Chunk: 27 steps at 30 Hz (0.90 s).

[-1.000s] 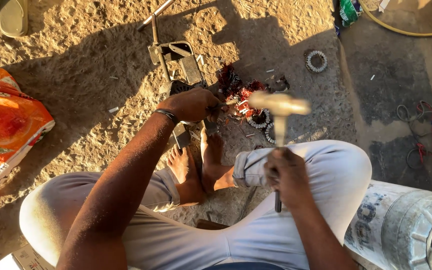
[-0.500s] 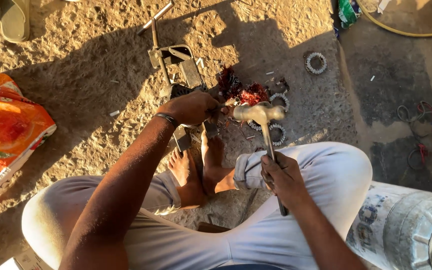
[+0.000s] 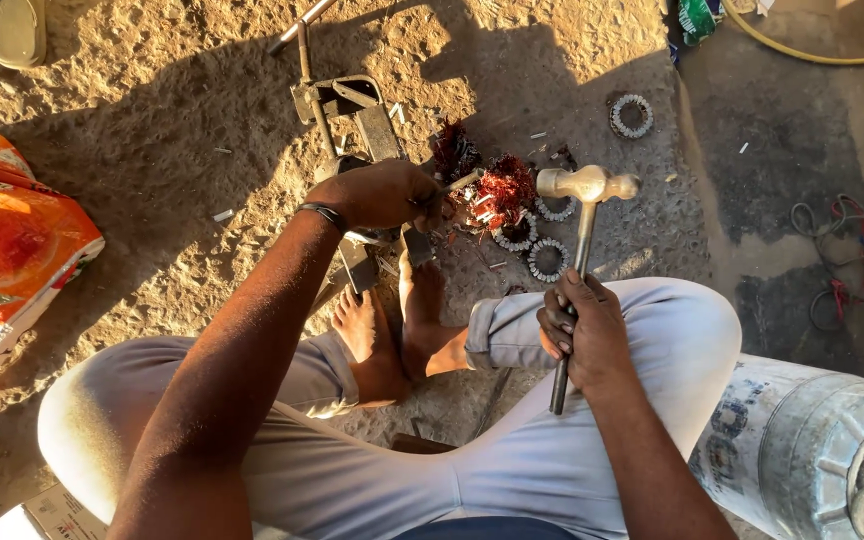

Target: The person sits on the ground and dismantles electric motor armatures, holding each armature against a metal fixture and striking it with a hammer and a punch to break it apart, setting broken pieces and copper windings aside on the ground.

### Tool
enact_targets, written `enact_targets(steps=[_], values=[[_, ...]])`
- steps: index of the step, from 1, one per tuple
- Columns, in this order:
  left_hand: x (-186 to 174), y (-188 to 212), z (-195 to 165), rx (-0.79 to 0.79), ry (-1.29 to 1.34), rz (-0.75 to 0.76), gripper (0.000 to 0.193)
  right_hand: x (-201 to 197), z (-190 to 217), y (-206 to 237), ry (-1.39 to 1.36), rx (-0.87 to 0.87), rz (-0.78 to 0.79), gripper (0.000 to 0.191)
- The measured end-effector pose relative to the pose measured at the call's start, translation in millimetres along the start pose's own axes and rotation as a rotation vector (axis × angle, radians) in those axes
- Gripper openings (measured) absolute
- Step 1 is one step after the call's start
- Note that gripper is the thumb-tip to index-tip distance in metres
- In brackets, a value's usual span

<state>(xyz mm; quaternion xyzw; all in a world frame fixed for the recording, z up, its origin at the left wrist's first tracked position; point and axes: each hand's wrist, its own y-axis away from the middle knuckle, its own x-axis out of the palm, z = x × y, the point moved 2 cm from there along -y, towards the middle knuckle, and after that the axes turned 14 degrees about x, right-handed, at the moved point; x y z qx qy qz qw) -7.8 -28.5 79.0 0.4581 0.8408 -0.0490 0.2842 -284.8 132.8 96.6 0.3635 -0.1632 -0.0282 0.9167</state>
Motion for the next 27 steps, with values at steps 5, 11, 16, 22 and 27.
enact_targets(steps=[5,11,16,22,27], values=[[1,6,2,0.018,0.063,0.030,0.021,0,-3,-1,0.025,-0.025,0.039,0.039],[7,5,8,-0.038,-0.055,0.122,0.020,5,-3,7,0.166,-0.117,0.011,0.033],[17,-1,12,-0.038,-0.117,0.143,0.020,10,11,31,0.043,-0.297,0.103,0.032],[21,-2,14,0.002,-0.129,0.124,0.015,22,-10,26,0.375,-0.176,0.053,0.032],[20,-1,16,-0.032,-0.081,0.109,0.019,7,-15,31,0.388,-0.021,-0.167,0.032]])
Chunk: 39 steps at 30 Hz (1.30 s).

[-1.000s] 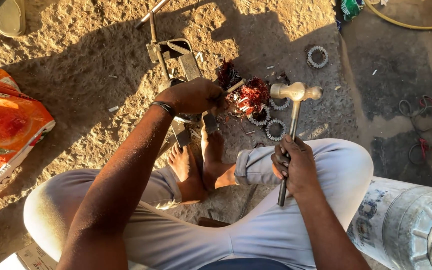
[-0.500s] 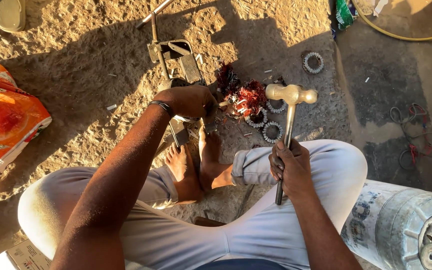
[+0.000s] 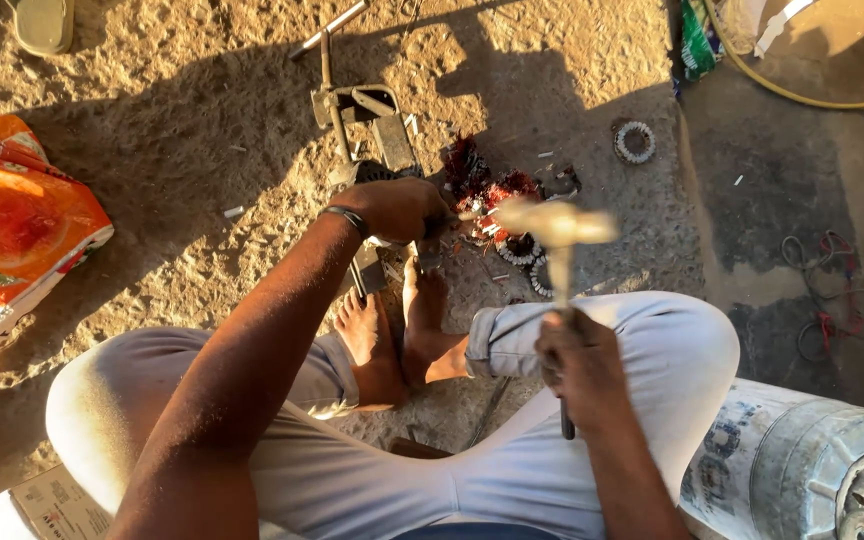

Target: The person sits on the ground and dismantles electric motor armatures, holding each armature against a metal fixture and striking it with a hammer and a punch to break it apart, setting broken pieces and copper windings aside on the ground.

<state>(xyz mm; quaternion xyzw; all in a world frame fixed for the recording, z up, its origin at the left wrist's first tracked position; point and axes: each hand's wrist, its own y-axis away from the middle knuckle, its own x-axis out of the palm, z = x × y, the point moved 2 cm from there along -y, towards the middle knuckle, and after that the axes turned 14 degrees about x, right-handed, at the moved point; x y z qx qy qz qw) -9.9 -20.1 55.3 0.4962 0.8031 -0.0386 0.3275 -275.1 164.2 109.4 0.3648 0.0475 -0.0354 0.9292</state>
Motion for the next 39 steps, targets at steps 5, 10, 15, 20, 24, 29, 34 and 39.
enact_targets(steps=[5,10,15,20,24,29,34,39], values=[[2,-1,5,0.072,-0.033,0.002,0.025,-51,61,54,-0.457,-0.494,0.199,0.058],[5,-6,11,0.040,-0.002,-0.010,0.029,-55,71,53,-0.638,-0.668,0.012,0.033],[7,-8,9,0.053,-0.042,-0.040,0.032,7,-8,-14,0.035,0.078,0.050,0.028],[1,1,8,0.102,-0.078,-0.134,0.040,13,-16,-14,-0.260,0.127,0.123,0.035],[0,0,18,0.007,0.138,-0.177,0.031,16,0,-13,-0.324,0.091,0.139,0.034],[4,-10,29,0.174,0.340,-0.525,0.025,19,-2,-16,-0.378,0.105,0.190,0.038],[14,-24,3,0.481,0.044,-0.559,0.047,20,-3,-16,-0.394,0.135,0.195,0.038],[-18,0,25,-0.157,-0.428,-0.484,0.019,22,-1,-17,-0.426,0.143,0.196,0.037]])
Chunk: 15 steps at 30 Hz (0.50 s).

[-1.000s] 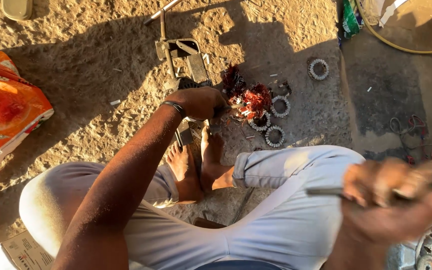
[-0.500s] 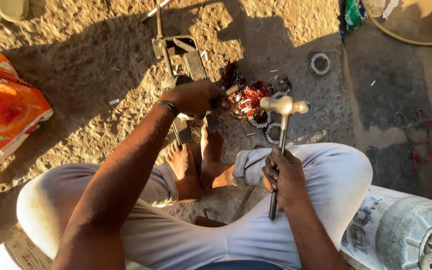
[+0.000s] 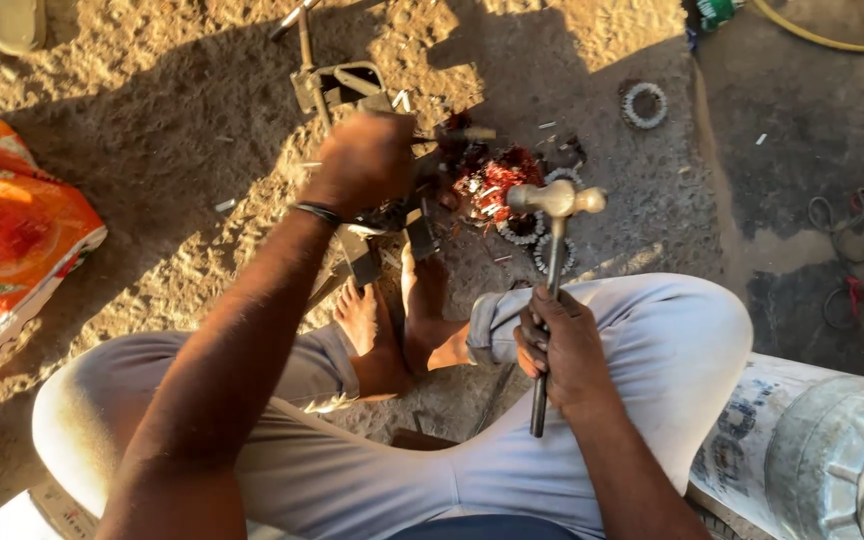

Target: The person sits on the ground and dismantles electric motor armatures, holding each armature against a metal fixture and striking it with a hammer and a punch to break it apart, setting broken pieces and copper windings aside on the ground.

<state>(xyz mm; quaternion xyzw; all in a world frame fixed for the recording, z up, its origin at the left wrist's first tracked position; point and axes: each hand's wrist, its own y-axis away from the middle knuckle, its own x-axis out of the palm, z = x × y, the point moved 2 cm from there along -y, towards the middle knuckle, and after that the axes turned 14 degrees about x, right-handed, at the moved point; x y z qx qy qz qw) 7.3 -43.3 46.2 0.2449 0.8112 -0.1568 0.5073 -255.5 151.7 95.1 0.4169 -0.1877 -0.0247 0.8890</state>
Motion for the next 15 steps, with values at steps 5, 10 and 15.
enact_targets(steps=[5,10,15], values=[[10,7,39,-0.094,-0.146,0.196,0.029,-6,-2,-3,-0.010,0.033,-0.007,0.033],[38,4,34,-0.153,-0.239,0.291,0.026,-6,-3,-7,0.010,0.055,-0.018,0.034],[49,2,28,-0.175,-0.273,0.275,0.024,-5,-3,-10,0.020,0.047,-0.066,0.034]])
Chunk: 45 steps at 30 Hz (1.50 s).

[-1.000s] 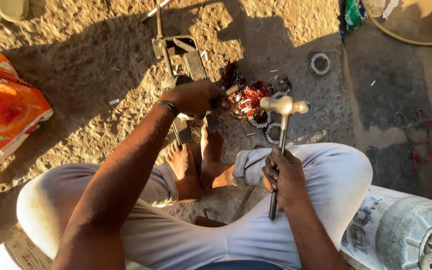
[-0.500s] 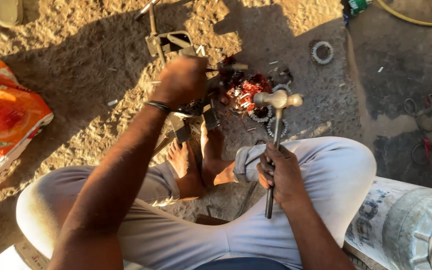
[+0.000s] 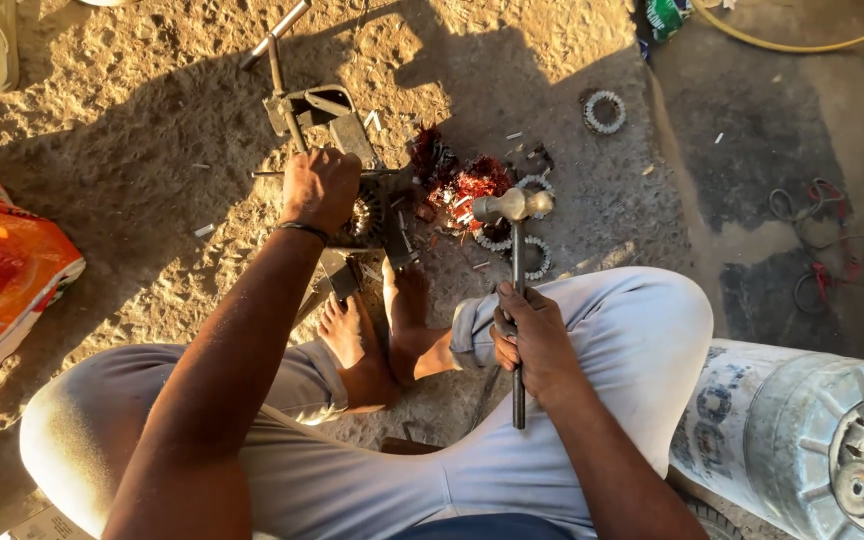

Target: The person sits on the ground and dismantles electric motor armatures, holding each armature against a metal fixture and striking it with a hammer and a punch to break it apart, setting broken pieces and copper windings aside on the ground.

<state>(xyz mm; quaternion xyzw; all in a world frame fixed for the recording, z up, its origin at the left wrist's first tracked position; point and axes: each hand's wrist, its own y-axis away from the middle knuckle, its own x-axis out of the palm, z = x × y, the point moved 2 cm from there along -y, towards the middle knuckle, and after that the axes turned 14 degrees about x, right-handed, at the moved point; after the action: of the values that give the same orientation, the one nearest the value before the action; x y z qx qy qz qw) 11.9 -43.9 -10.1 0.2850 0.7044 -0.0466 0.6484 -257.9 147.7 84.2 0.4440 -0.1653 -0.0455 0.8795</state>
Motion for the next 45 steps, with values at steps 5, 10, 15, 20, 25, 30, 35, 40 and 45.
enact_targets(steps=[5,10,15,20,25,30,35,40,45], values=[[9,9,7,-0.053,-0.017,-0.031,0.023,-2,-3,2,-0.072,0.021,0.024,0.033],[-2,25,16,-0.114,0.002,-0.014,0.024,3,-2,5,-0.055,0.018,0.029,0.035],[-34,34,-6,-0.159,0.062,0.087,0.026,7,-2,5,-0.080,0.063,0.043,0.035],[-72,36,-2,-0.232,0.280,0.162,0.030,3,-2,2,-0.087,0.072,0.037,0.034],[-84,25,1,-0.036,0.955,-0.336,0.015,3,-1,2,-0.138,0.095,0.046,0.034],[-70,19,-21,0.443,0.831,-0.439,0.011,3,-1,3,-0.126,0.097,0.052,0.035],[-67,24,-28,0.448,0.858,-0.396,0.008,1,-2,3,-0.116,0.099,0.056,0.036],[-72,26,-30,0.456,0.813,-0.356,0.015,3,0,4,-0.129,0.093,0.053,0.035],[-70,28,-32,0.574,0.769,-0.376,0.015,1,-3,3,-0.083,0.093,0.021,0.035]])
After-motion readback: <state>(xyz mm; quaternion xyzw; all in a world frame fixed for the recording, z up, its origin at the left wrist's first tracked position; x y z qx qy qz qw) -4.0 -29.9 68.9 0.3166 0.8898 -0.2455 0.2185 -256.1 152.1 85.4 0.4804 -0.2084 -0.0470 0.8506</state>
